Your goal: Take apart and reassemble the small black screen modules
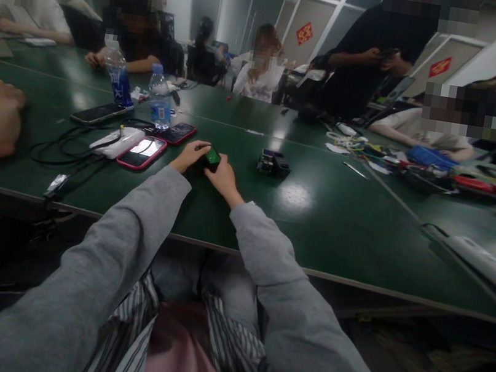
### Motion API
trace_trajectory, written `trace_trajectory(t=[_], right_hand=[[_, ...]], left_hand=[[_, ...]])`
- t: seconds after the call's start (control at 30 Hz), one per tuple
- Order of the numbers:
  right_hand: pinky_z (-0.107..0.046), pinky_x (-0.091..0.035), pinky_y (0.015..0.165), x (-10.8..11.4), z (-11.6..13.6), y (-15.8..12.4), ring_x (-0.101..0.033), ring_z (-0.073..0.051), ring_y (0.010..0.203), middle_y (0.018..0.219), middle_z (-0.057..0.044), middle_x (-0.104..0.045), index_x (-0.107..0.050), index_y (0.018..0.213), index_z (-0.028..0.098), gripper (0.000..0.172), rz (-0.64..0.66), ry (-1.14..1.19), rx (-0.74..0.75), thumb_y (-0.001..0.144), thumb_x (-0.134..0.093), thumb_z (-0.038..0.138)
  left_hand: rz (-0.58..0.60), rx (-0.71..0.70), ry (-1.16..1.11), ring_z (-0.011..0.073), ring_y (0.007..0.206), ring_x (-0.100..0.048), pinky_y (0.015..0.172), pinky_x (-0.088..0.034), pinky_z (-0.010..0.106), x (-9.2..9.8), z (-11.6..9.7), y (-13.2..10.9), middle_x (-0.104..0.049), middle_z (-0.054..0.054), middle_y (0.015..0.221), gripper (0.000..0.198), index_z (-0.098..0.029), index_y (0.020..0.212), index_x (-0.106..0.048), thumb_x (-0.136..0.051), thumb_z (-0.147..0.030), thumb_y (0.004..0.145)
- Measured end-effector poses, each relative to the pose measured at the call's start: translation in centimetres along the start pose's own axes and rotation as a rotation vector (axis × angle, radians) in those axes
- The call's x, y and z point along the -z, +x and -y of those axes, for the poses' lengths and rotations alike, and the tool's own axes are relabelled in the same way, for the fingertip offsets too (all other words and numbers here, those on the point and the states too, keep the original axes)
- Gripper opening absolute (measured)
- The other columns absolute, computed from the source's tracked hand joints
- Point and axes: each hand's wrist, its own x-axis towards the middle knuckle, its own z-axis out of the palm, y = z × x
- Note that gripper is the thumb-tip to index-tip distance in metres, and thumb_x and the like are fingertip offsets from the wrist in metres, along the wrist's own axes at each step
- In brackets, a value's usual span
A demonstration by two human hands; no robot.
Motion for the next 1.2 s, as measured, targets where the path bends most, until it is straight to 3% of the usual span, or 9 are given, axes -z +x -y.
trace_trajectory(t=[0.07, 0.17, 0.27, 0.4, 0.57, 0.77, 0.97, 1.07, 1.2], right_hand=[[-0.048, -0.053, 0.102, 1.1, -0.2, -0.3, -0.062, -0.031, 0.12, 0.13, -0.017, -0.063, -0.044, 0.146, 0.014, 0.059, -0.039, -0.067, 0.001, 0.09, -0.062, 0.014], [-0.054, -0.044, 0.112, 2.5, -1.0, -0.6, -0.045, -0.036, 0.139, 0.146, -0.023, -0.049, -0.046, 0.147, 0.012, 0.061, -0.154, -0.251, 0.004, 0.087, -0.054, 0.001], [-0.059, -0.038, 0.115, 2.9, -1.9, -0.6, -0.033, -0.043, 0.146, 0.152, -0.027, -0.039, -0.044, 0.152, 0.011, 0.063, -0.166, -0.323, -0.035, 0.092, -0.063, 0.015], [-0.055, -0.044, 0.111, 2.6, -3.2, 0.3, -0.045, -0.04, 0.138, 0.149, -0.025, -0.043, -0.048, 0.15, 0.017, 0.059, -0.163, -0.252, -0.12, 0.098, -0.062, 0.043], [-0.052, -0.049, 0.108, 2.6, -4.7, 1.5, -0.058, -0.035, 0.129, 0.137, -0.023, -0.059, -0.04, 0.155, 0.01, 0.068, -0.181, -0.092, -0.197, 0.091, -0.06, 0.024], [-0.048, -0.035, 0.124, 2.9, -3.6, 1.1, -0.041, -0.028, 0.148, 0.156, -0.016, -0.047, -0.04, 0.156, 0.01, 0.071, -0.164, -0.224, 0.118, 0.086, -0.051, 0.01], [-0.055, -0.026, 0.127, 1.8, -1.7, 0.0, -0.024, -0.031, 0.156, 0.166, -0.01, -0.035, -0.045, 0.154, 0.021, 0.058, 0.001, -0.261, 0.268, 0.099, -0.058, 0.032], [-0.06, -0.034, 0.121, 1.4, -1.8, 0.0, -0.032, -0.038, 0.152, 0.164, -0.016, -0.033, -0.042, 0.157, 0.023, 0.061, -0.027, -0.238, 0.173, 0.098, -0.058, 0.03], [-0.048, -0.049, 0.112, 1.9, -1.9, 0.4, -0.055, -0.031, 0.132, 0.147, -0.018, -0.048, -0.04, 0.158, 0.018, 0.062, -0.004, -0.128, 0.168, 0.098, -0.052, 0.025]], left_hand=[[0.022, -0.001, 0.001, 0.0262, 0.111, -0.068, 0.108, -0.05, 0.047, -0.2, -0.2, -0.2, -0.074, 0.011, 0.116, 0.033, -0.015, 0.111, -0.072, -0.077, -0.033, 0.083], [0.029, -0.022, 0.005, 0.027, 0.121, -0.065, 0.112, -0.047, 0.047, -0.5, -0.4, -0.4, -0.072, 0.012, 0.124, 0.033, -0.016, 0.114, -0.071, -0.076, -0.032, 0.085], [-0.026, -0.023, 0.022, 0.026, 0.125, -0.063, 0.114, -0.045, 0.046, -0.5, -0.1, -0.3, -0.07, 0.012, 0.126, 0.03, -0.017, 0.115, -0.07, -0.072, -0.03, 0.089], [-0.024, -0.018, 0.048, 0.0251, 0.123, -0.064, 0.112, -0.046, 0.045, -0.3, 0.6, 0.2, -0.071, 0.013, 0.125, 0.028, -0.016, 0.116, -0.07, -0.067, -0.029, 0.091], [-0.021, -0.017, 0.084, 0.0241, 0.119, -0.066, 0.11, -0.047, 0.044, -0.3, 1.1, 0.3, -0.072, 0.012, 0.123, 0.027, -0.017, 0.115, -0.071, -0.064, -0.028, 0.092], [-0.121, -0.065, 0.188, 0.0222, 0.116, -0.067, 0.11, -0.047, 0.04, 0.1, 0.6, 0.2, -0.072, 0.01, 0.123, 0.026, -0.017, 0.115, -0.071, -0.055, -0.019, 0.094], [-0.209, -0.07, 0.222, 0.0224, 0.117, -0.067, 0.111, -0.047, 0.039, 0.5, 0.6, 0.2, -0.072, 0.011, 0.124, 0.028, -0.016, 0.114, -0.07, -0.051, -0.016, 0.095], [-0.18, -0.061, 0.238, 0.0226, 0.116, -0.067, 0.111, -0.046, 0.04, 0.3, 0.6, 0.1, -0.073, 0.01, 0.123, 0.026, -0.017, 0.113, -0.071, -0.052, -0.017, 0.094], [-0.176, -0.042, 0.229, 0.0235, 0.116, -0.067, 0.111, -0.046, 0.04, 0.2, 0.6, 0.0, -0.073, 0.01, 0.12, 0.024, -0.018, 0.111, -0.071, -0.054, -0.02, 0.095]])
